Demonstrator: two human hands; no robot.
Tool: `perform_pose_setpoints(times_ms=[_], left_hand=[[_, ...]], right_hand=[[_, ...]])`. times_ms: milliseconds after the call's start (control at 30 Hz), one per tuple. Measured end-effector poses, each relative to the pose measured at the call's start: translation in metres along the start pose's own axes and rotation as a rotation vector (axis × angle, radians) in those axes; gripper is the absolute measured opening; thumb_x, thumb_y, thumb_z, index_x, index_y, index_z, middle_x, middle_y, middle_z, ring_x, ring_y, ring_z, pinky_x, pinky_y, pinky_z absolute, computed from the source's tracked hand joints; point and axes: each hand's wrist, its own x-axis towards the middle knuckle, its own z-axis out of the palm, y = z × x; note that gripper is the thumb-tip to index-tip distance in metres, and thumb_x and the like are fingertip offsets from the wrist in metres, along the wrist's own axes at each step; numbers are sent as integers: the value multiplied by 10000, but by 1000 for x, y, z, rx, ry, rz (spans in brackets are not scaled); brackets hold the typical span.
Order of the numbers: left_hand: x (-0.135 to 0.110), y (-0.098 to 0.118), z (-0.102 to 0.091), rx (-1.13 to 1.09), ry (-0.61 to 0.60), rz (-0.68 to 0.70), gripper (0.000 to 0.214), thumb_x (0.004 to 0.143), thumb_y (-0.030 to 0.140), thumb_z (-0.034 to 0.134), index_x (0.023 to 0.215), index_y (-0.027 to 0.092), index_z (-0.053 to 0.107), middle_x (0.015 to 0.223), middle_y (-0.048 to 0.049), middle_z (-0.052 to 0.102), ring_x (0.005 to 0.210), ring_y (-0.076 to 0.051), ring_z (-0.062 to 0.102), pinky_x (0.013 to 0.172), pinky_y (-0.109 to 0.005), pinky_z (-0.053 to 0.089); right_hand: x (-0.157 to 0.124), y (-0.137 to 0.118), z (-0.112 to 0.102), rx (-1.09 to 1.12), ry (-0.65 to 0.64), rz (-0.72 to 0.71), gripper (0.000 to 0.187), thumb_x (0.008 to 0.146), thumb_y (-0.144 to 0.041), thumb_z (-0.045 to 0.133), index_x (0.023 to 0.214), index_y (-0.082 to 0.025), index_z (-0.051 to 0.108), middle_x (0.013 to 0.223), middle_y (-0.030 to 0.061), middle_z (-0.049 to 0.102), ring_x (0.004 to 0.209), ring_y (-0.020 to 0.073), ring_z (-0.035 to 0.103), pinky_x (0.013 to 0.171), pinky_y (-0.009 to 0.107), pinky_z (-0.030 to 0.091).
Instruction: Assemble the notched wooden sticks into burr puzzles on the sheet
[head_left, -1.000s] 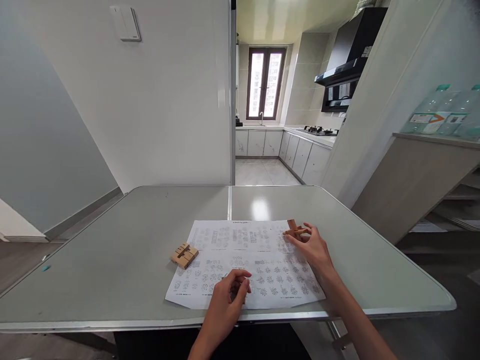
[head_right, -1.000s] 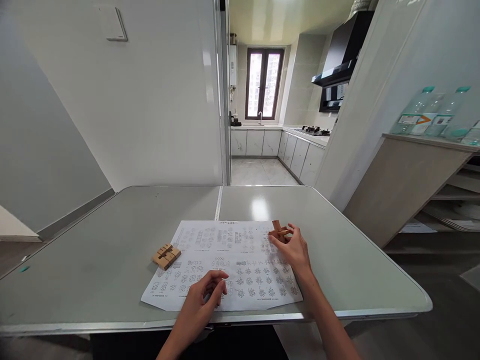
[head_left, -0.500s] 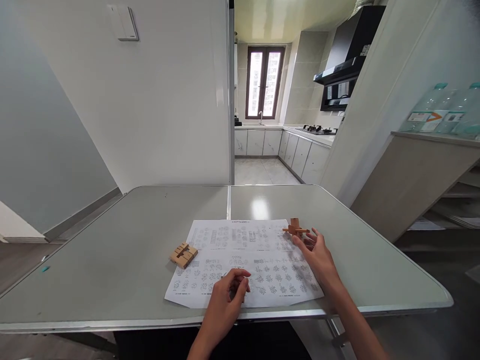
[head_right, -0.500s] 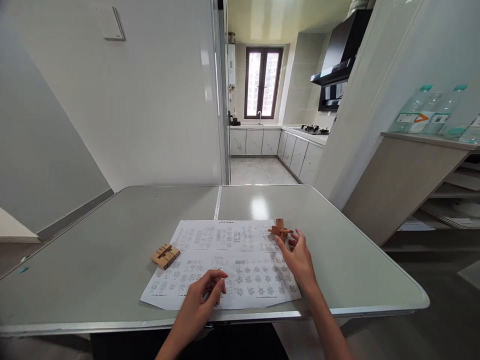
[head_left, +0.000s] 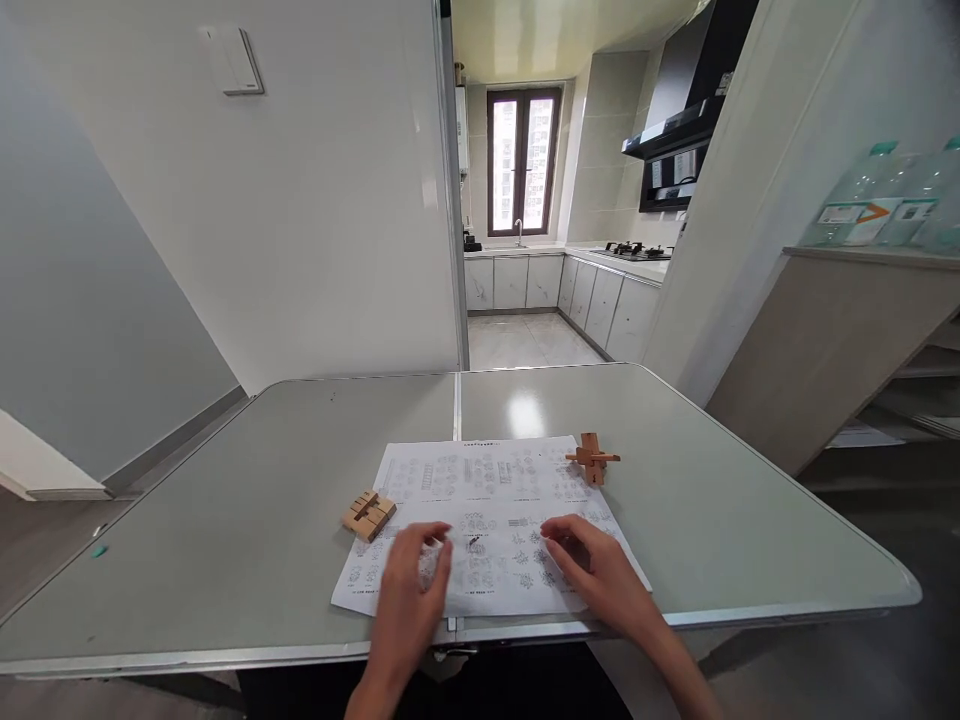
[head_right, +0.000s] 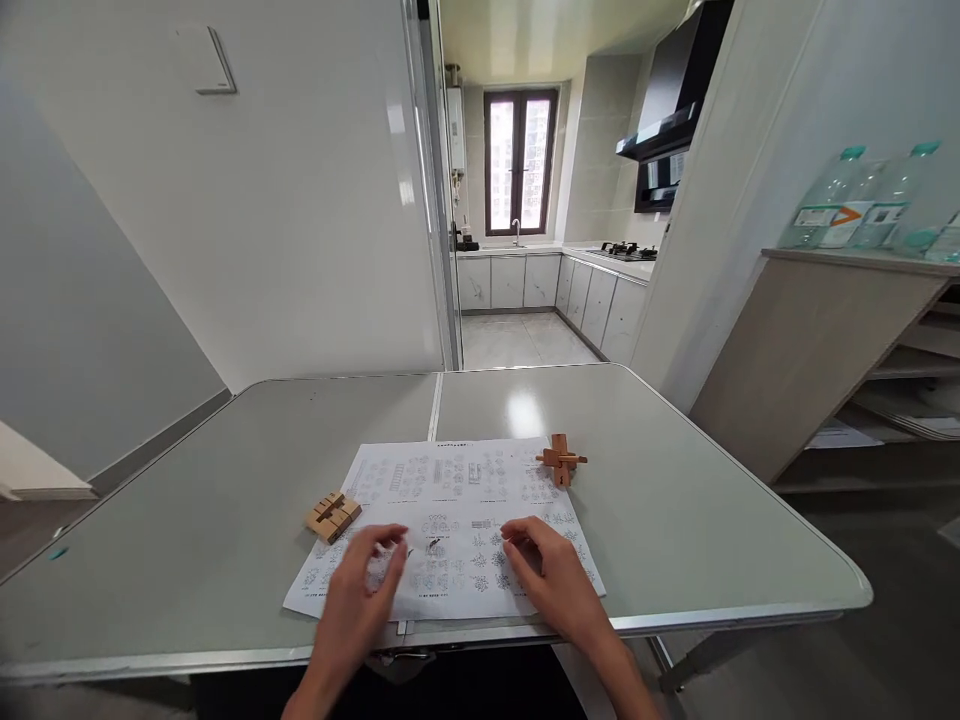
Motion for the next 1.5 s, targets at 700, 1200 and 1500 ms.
perform_pose_setpoints(times_ms=[700, 1200, 1500], left_hand=[[59, -82, -53, 485, 226, -81, 809, 876, 698, 493, 1448, 125, 486, 1337, -180, 647, 1252, -400, 539, 1065, -553, 425], [53, -76, -54, 373, 232, -75, 755, 858, 661, 559, 1417, 156, 503, 1356, -163, 627, 1296, -391, 518, 1028, -553, 491], [51, -75, -55, 354, 222, -50, 700, 842, 654, 595, 1346, 169, 551, 1318, -155, 645, 1247, -368, 567, 1028, -523, 497]], right_hand=[[-4, 0, 1, -2, 35, 29, 288, 1020, -471, 525, 1030, -245, 703, 998, 65, 757, 904, 246, 699, 775, 349, 538], [-3, -2, 1, 6, 64, 23, 358, 993, -536, 544, 995, -230, 729, 954, 73, 769, 862, 249, 706, 731, 335, 544], [-4, 0, 2, 8, 69, 20, 362, 990, -545, 553, 995, -233, 735, 965, 75, 772, 883, 257, 709, 754, 344, 550]])
